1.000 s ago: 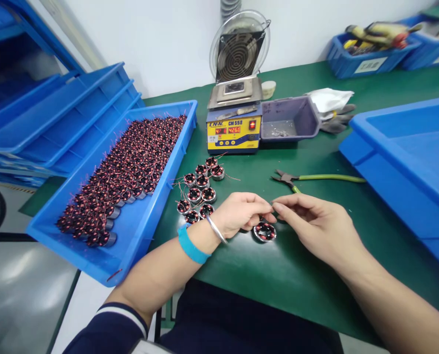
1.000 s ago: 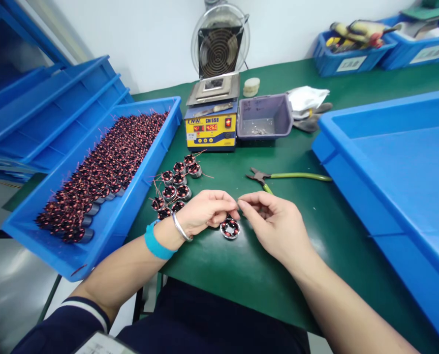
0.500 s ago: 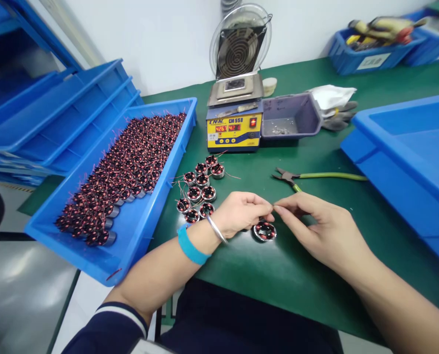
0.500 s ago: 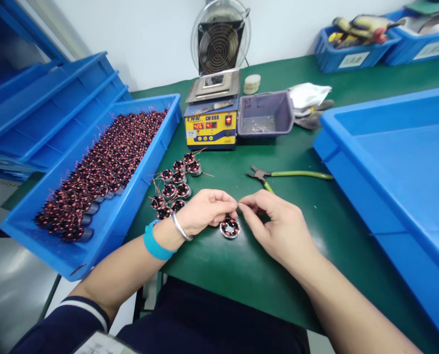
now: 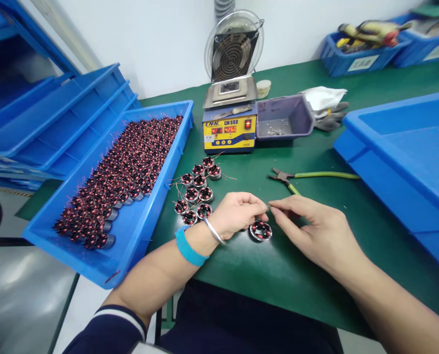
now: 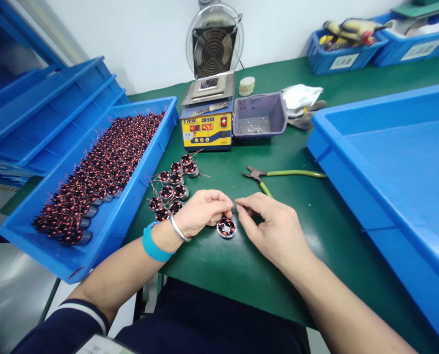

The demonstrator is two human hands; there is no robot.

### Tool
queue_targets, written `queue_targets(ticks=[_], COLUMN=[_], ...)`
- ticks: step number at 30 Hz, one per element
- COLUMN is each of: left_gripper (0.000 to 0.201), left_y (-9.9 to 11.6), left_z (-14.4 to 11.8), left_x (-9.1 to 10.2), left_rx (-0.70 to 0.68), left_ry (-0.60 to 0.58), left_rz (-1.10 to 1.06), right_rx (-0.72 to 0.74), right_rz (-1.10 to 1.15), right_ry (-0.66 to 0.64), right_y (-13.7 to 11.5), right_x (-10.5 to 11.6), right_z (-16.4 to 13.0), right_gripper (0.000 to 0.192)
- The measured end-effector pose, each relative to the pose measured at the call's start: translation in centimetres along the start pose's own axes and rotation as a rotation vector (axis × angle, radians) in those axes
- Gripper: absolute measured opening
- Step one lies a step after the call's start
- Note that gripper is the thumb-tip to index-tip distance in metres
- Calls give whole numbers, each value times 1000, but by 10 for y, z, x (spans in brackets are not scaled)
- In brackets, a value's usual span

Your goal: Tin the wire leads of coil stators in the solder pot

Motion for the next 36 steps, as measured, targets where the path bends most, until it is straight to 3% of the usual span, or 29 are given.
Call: queue_targets(ticks=[15,20,25,31,34,36], left_gripper=[22,21,23,20,20,20], left_y=[0,1,1,-2,-3,-3], left_z=[0,-1,-1,1,2,1], left_x=[-1,-1,0,0,2,4], left_rx=[2,-3,0,-5,-51,-96], left_ry=[-36,-42,-52,-84,-98,-131], left_rz=[33,37,62,133,178,234], right_rx=[-58,-129,62,250,261,145], right_rz=[41,82,1,-222,-220,-96], right_ry=[-29,-99,-68,-149,-187,-238], right_y=[1,3,-2,0,-1,0], right_x=[4,6,7,8,9,8], right_z=[0,0,1,-2,-3,0], right_gripper=[14,14,15,22,26,29])
Point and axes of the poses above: each hand's wrist, its own z-axis towards the middle knuckle, its own x-axis out of the back of the hand, y = z × x, the point moved 3 cm from there along z, towards the middle knuckle, and after that the axes turned 5 degrees about z, right-handed, at the moved point
